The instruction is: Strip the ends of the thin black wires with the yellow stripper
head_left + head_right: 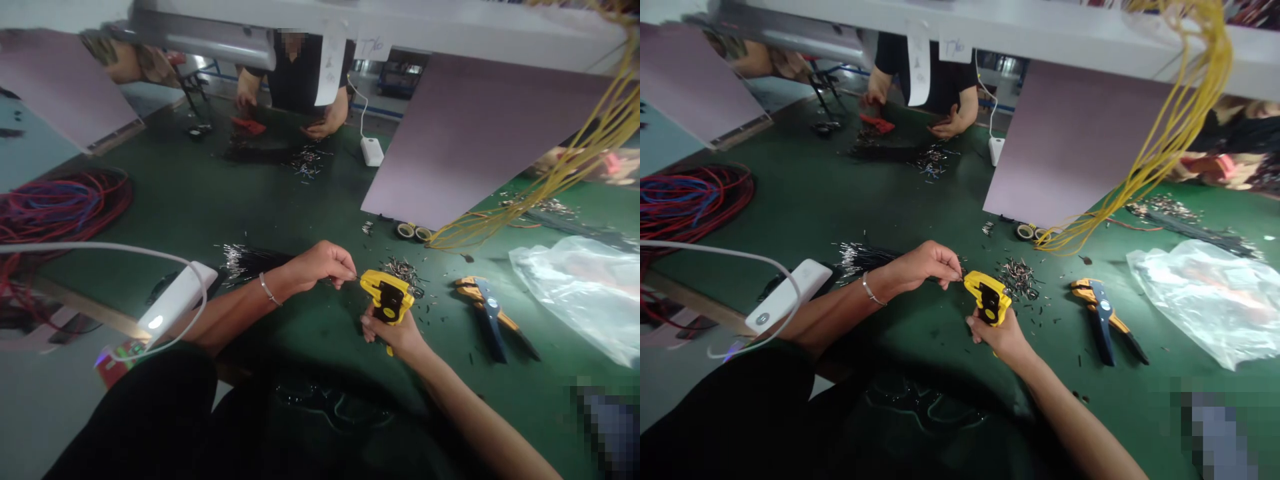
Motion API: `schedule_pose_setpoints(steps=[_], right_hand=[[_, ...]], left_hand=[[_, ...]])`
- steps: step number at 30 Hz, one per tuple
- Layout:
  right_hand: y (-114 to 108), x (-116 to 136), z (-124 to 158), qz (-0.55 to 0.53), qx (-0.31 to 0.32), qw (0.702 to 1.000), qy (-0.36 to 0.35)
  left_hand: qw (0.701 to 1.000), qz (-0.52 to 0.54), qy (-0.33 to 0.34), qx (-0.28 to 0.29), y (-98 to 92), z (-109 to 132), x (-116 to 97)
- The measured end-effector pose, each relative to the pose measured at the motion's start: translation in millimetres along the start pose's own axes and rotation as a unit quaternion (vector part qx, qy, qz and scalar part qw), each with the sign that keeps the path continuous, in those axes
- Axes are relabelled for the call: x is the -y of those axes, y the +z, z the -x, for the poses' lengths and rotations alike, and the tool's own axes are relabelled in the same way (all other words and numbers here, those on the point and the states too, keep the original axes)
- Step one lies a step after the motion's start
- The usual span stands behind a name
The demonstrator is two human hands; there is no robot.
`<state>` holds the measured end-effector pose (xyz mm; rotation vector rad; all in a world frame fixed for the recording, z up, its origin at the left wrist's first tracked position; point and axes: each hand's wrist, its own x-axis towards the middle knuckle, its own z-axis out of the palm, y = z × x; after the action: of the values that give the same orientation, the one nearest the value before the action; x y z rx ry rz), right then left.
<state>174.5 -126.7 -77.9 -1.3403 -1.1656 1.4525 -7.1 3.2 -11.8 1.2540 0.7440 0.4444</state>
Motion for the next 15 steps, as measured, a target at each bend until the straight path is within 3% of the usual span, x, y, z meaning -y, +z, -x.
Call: schedule_pose_setpoints(steps=[7, 15], right_hand=[[-3.6, 8.2, -2.1, -0.077, 0.014, 0.996, -0.030], [-1.7, 15.5, 0.9, -0.112, 0.038, 0.993, -0.019]], left_hand=[[0.999, -0.005, 0.021, -0.039, 1.7, 1.9, -1.9], [0.997, -0.021, 0.033, -0.070, 4.7, 4.3, -5.7]])
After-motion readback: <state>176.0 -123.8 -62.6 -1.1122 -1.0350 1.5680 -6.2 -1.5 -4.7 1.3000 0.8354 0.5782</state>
